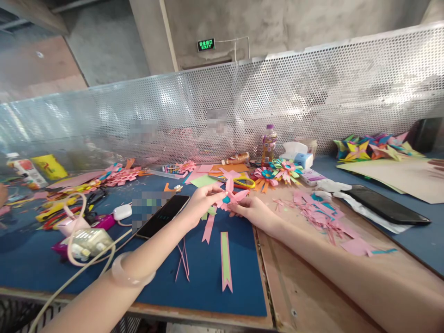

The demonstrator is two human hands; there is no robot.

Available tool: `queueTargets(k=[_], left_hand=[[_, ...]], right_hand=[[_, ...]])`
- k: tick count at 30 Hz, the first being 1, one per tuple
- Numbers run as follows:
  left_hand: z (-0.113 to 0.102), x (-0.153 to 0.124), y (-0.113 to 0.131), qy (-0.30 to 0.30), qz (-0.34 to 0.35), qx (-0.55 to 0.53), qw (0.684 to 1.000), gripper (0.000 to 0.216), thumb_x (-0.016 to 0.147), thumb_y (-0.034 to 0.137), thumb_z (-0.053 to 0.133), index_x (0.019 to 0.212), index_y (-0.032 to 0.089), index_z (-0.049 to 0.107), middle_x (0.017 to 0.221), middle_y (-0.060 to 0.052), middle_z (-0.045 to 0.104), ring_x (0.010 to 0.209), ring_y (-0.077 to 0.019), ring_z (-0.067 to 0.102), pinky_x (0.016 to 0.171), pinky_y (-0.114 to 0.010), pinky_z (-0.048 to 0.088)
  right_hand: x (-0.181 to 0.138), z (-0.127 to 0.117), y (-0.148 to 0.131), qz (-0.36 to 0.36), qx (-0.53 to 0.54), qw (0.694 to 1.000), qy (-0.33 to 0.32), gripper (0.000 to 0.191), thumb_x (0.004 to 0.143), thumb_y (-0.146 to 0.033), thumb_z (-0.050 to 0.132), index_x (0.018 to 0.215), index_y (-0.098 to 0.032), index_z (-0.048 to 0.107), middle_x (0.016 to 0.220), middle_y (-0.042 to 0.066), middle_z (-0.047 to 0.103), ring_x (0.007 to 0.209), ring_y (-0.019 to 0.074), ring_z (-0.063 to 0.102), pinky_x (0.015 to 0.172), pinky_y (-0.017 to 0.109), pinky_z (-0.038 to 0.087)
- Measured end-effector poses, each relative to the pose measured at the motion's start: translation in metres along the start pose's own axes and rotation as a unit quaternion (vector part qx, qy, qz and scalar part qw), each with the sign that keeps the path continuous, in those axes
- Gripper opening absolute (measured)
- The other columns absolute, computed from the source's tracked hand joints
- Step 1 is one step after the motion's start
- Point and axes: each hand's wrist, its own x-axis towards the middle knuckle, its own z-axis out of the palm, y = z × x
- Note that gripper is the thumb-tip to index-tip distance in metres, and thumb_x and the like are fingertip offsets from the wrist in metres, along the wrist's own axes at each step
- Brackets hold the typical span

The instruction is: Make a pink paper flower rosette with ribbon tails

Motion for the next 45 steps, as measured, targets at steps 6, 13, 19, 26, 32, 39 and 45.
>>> queueTargets(k=[6, 13, 19, 26, 32, 39, 45], left_hand=[[0.001, 0.0, 0.001, 0.002, -0.013, -0.019, 1.0, 0.028, 0.072, 0.04, 0.059, 0.088, 0.017, 0.064, 0.083, -0.003, 0.062, 0.068, -0.0122, 0.053, 0.062, -0.023, 0.04], [0.0, 0.0, 0.001, 0.005, -0.018, -0.037, 0.999, 0.027, 0.072, 0.039, 0.06, 0.087, 0.016, 0.063, 0.08, -0.003, 0.061, 0.067, -0.012, 0.055, 0.062, -0.023, 0.042], [0.001, 0.001, -0.002, -0.007, -0.01, -0.039, 0.999, 0.027, 0.073, 0.041, 0.059, 0.084, 0.016, 0.06, 0.068, 0.0, 0.056, 0.059, -0.0104, 0.053, 0.059, -0.024, 0.043], [0.005, -0.001, -0.005, -0.069, -0.035, 0.0, 0.997, 0.03, 0.075, 0.04, 0.057, 0.093, 0.017, 0.056, 0.078, -0.004, 0.062, 0.064, -0.0132, 0.056, 0.048, -0.021, 0.041], [0.003, 0.002, -0.007, -0.083, 0.02, 0.041, 0.996, 0.015, 0.075, 0.027, 0.058, 0.085, 0.016, 0.059, 0.078, -0.005, 0.066, 0.065, -0.0143, 0.059, 0.059, -0.025, 0.044], [-0.001, 0.003, -0.001, -0.015, 0.119, 0.127, 0.985, 0.009, 0.078, 0.027, 0.055, 0.082, 0.019, 0.057, 0.08, -0.002, 0.066, 0.076, -0.0173, 0.062, 0.073, -0.029, 0.045], [-0.01, -0.002, 0.005, 0.03, 0.245, 0.295, 0.923, 0.012, 0.08, 0.016, 0.052, 0.086, 0.022, 0.061, 0.085, 0.0, 0.065, 0.081, -0.0149, 0.06, 0.074, -0.026, 0.044]], right_hand=[[0.001, 0.001, 0.0, 0.001, 0.03, 1.0, -0.005, 0.039, 0.072, -0.052, 0.058, 0.075, -0.015, 0.068, 0.073, 0.005, 0.068, 0.067, 0.0154, 0.055, 0.065, 0.027, 0.041], [0.005, 0.002, 0.007, -0.002, 0.091, 0.996, 0.023, 0.04, 0.072, -0.054, 0.057, 0.077, -0.014, 0.065, 0.075, 0.004, 0.065, 0.063, 0.012, 0.054, 0.06, 0.024, 0.042], [0.006, 0.002, 0.006, -0.006, 0.15, 0.984, 0.092, 0.036, 0.075, -0.052, 0.052, 0.071, -0.016, 0.056, 0.066, 0.001, 0.056, 0.056, 0.0106, 0.051, 0.054, 0.024, 0.043], [0.005, 0.003, 0.007, -0.024, 0.161, 0.981, 0.107, 0.029, 0.072, -0.044, 0.058, 0.073, -0.015, 0.058, 0.07, 0.003, 0.057, 0.062, 0.0122, 0.052, 0.057, 0.023, 0.043], [0.006, 0.001, 0.006, -0.073, 0.101, 0.985, 0.121, 0.022, 0.074, -0.038, 0.058, 0.079, -0.018, 0.062, 0.073, 0.001, 0.06, 0.065, 0.0132, 0.052, 0.059, 0.024, 0.04], [0.001, -0.001, 0.001, -0.144, -0.018, 0.978, 0.151, 0.016, 0.08, -0.033, 0.051, 0.084, -0.02, 0.06, 0.075, 0.002, 0.06, 0.067, 0.0145, 0.053, 0.061, 0.025, 0.041], [-0.003, 0.0, -0.001, -0.254, -0.131, 0.945, 0.155, 0.01, 0.082, -0.02, 0.047, 0.086, -0.02, 0.056, 0.085, 0.004, 0.06, 0.078, 0.0158, 0.056, 0.07, 0.026, 0.044]])
